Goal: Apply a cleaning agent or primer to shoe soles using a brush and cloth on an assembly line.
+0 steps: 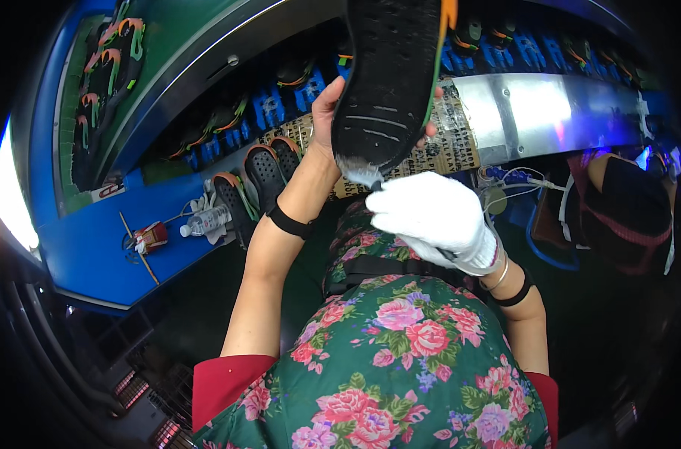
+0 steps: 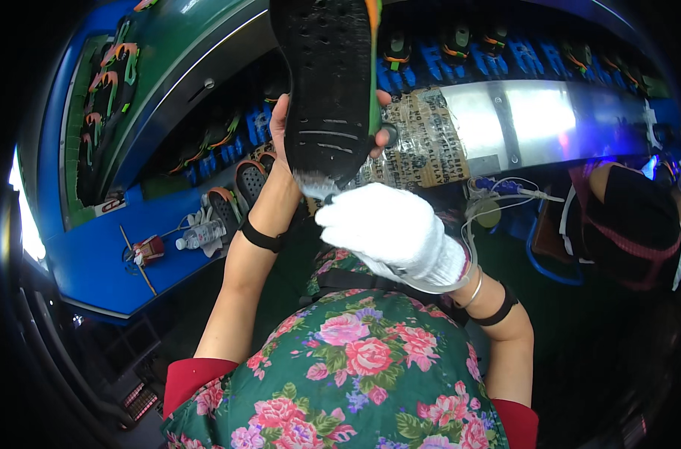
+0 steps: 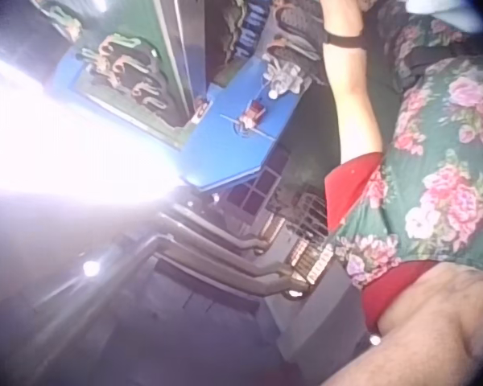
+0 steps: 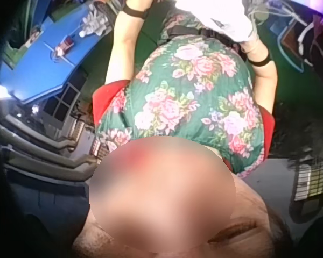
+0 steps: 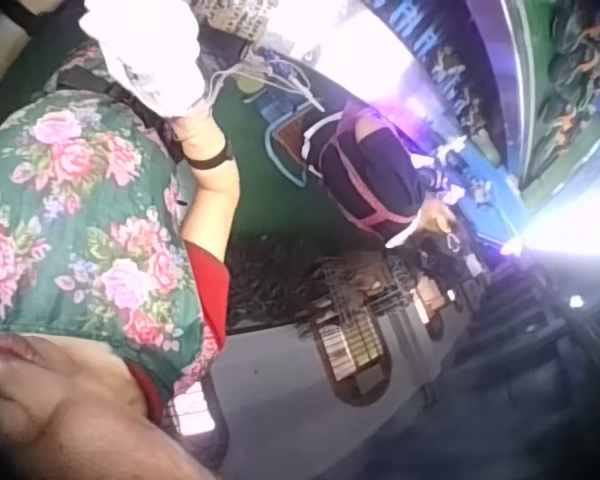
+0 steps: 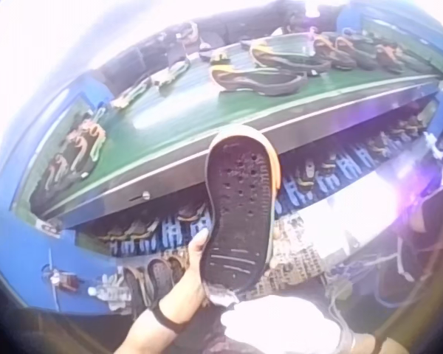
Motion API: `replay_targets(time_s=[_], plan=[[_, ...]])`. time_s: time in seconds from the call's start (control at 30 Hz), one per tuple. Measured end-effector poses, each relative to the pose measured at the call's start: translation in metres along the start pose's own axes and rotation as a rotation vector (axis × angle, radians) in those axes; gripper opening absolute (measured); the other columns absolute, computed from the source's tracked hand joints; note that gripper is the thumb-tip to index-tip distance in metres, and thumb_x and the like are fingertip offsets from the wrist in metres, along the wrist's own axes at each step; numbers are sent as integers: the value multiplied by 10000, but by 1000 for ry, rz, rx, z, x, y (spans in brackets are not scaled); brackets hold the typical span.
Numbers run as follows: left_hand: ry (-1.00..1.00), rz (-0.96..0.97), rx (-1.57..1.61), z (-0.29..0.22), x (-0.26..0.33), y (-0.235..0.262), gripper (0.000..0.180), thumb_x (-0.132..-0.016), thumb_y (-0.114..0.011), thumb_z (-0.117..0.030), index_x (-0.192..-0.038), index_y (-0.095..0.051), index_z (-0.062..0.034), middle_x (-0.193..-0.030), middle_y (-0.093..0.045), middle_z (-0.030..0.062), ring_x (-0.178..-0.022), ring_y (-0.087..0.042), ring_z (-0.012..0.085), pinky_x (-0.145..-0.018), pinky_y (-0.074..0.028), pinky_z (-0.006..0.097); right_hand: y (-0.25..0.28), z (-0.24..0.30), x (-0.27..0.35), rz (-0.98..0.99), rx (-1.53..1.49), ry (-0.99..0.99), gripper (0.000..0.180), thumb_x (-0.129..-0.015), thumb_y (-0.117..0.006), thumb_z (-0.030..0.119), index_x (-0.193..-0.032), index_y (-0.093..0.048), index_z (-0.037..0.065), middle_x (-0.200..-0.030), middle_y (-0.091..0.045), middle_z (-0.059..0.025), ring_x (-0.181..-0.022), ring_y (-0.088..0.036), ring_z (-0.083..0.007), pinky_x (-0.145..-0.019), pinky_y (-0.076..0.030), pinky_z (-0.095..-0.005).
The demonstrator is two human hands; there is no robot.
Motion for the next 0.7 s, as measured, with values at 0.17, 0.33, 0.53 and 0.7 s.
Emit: replay_targets(time_s=[0.17,0.33,0.53,0.7], plan=[[118,-156,-130,-7,17,11,978,-894,-569,-634,-1581,-303,9,-1514,-376,359,-1187,-594,505,-1013,-517,613,10,-1,2,-69,-302,-273,204,-744,-850,52,-939,-812,97,-1018,-788,-90,-951,-752,-269,-841,-584,-361],[176,-382,-365,-19,19,11,837,-920,-552,-496,-1567,-366,1,-1525,-435,327,-1288,-569,481,-1090,-449,629,8,1,7,103,130,32,305,-811,-726,58,-1114,-759,71,-1152,-758,-95,-1045,-730,-290,-874,-591,-386],[109,-235,-39,-25,14,7,567,-911,-598,-183,-1413,-554,77,-1319,-664,236,-1157,-697,305,-1085,-515,387,19,-7,-1,68,-246,-68,310,-787,-778,40,-1085,-783,125,-1070,-778,-74,-963,-741,-260,-827,-595,-360],[141,-39,82,-32,11,-20,560,-879,-637,-203,-1359,-598,82,-1242,-705,217,-1087,-724,290,-1031,-547,387,10,-1,-12,91,-53,23,337,-778,-755,7,-1098,-764,112,-1110,-764,-78,-966,-732,-288,-818,-588,-368]])
Point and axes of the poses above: each hand's wrist, its own x-axis away from the middle knuckle, its own y-axis out of the back of the hand, z = x × y, the point moved 2 cm from there along -x, towards the middle knuckle
